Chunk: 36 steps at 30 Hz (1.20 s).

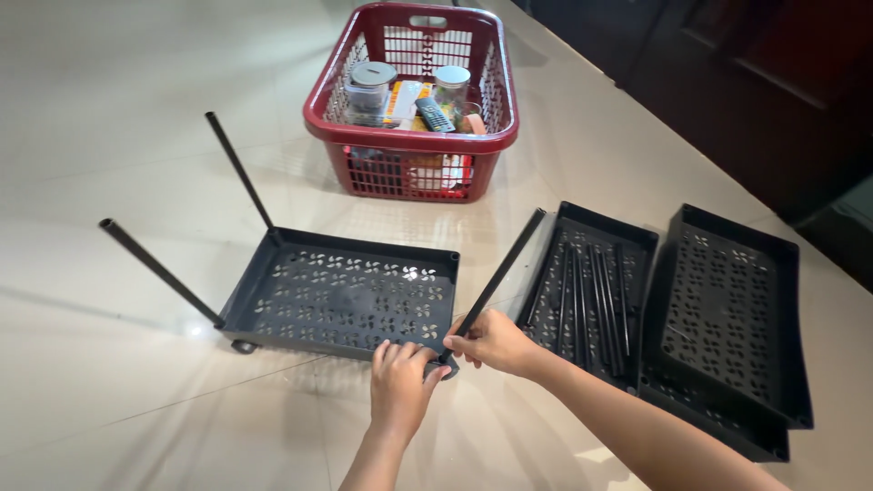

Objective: The person assembles a three-tier rolling utility cart by inserting metal poles into the corners of perforated plastic trays and stacking the trays to form shelves. The person handles trays and poles one at a time, aligning and seating each component into place.

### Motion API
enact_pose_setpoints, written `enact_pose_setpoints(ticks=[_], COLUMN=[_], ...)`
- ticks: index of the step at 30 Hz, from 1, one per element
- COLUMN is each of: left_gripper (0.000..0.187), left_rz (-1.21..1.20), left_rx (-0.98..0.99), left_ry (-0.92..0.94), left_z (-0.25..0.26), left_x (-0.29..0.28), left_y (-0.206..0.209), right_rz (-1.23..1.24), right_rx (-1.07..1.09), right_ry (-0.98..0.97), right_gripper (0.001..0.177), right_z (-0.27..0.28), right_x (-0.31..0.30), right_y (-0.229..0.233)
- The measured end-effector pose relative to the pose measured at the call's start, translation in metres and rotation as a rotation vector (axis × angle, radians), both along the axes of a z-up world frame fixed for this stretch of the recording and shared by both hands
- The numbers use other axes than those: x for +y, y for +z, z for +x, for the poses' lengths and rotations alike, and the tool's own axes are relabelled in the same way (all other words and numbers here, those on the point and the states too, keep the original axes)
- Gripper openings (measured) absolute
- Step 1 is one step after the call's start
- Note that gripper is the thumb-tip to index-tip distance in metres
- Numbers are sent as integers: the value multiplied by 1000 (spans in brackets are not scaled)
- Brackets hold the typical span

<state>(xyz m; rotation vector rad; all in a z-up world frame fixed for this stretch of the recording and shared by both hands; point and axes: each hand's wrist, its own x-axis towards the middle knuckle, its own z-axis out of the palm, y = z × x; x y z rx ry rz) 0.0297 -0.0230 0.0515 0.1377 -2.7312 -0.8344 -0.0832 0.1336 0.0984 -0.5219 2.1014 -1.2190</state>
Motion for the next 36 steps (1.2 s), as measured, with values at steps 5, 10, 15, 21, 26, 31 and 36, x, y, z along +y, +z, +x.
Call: enact_pose_setpoints(ticks=[5,10,15,21,26,31,36], left_gripper=[30,29,21,17,19,18,24], left_rz=[4,-29,-68,-35,-38,-26,-5], left_rx=[-49,-40,-30,4,-49,-129,-85], left_ry=[8,14,13,8,12,24,0], left_z=[-1,-2,-5,-4,-5,-6,-9], left_x=[-4,-4,-6,-9,-8,-6,-10], left_y=[-3,-10,-16,-18,-10,-3,-3], right_rz=[121,83,138,-16,72,-335,-174], right_rx=[71,411,575,430,383,775,65], right_ry=[45,237,143,206,96,287,367], right_gripper=[19,17,18,11,16,34,56], right_z=[1,4,27,19,25,19,-11], right_x=[-13,-16,-24,-12,-12,-23,-30], right_y=[4,0,-11,-19,-16,41,103])
